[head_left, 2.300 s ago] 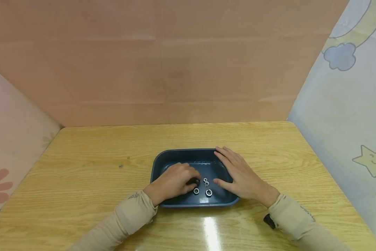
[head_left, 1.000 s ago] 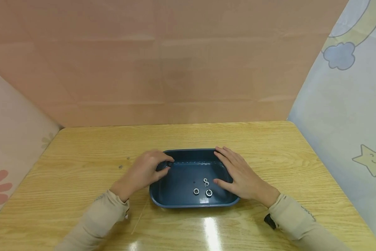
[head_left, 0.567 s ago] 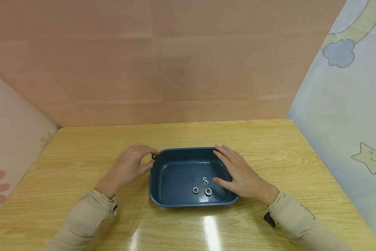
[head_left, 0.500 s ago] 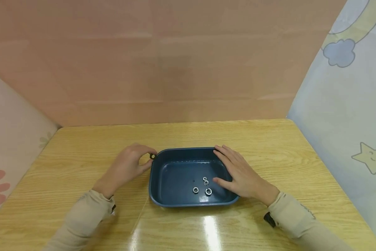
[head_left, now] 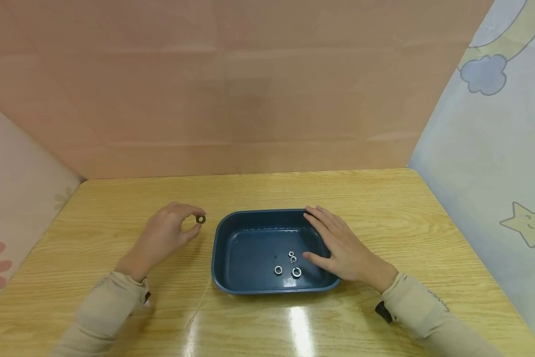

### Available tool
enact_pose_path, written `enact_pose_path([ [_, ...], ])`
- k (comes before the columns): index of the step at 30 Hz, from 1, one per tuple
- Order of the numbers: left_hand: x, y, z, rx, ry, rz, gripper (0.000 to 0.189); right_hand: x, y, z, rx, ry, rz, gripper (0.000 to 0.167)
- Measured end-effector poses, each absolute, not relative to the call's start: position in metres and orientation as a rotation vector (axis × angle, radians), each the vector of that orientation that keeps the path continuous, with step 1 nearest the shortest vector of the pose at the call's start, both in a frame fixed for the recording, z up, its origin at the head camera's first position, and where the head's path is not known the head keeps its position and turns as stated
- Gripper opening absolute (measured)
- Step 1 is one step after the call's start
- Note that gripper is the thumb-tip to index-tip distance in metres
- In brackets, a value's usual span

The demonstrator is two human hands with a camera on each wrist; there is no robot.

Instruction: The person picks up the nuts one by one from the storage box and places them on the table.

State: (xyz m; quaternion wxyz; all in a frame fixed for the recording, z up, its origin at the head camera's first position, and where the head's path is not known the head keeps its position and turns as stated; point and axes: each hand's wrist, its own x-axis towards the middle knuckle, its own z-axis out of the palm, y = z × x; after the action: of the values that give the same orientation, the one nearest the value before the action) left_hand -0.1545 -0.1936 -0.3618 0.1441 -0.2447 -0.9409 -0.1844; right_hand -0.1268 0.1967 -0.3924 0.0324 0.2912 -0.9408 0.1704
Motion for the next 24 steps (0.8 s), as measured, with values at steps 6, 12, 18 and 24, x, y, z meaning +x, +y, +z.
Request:
enact_pose_path([
  [6,-0.155,-0.205,-0.364,-0.638,-2.773,-0.542,0.023,-0.127,0.196,-0.392,0.901,-2.887,0.520,0.084],
  [12,-0.156,-0.218,-0.369,-0.617,-2.784,-0.543,0.023,-0.126,0.196,-0.392,0.899,-2.893,0.528,0.084],
  [18,-0.157,-0.228,-0.371,-0.590,-2.799,-0.523,0.022,-0.126,0.196,-0.392,0.899,-2.888,0.532,0.084],
  [24,-0.156,-0.238,-0.372,-0.537,-2.860,-0.542,0.027,-0.126,0.196,-0.392,0.900,-2.885,0.526,0.084],
])
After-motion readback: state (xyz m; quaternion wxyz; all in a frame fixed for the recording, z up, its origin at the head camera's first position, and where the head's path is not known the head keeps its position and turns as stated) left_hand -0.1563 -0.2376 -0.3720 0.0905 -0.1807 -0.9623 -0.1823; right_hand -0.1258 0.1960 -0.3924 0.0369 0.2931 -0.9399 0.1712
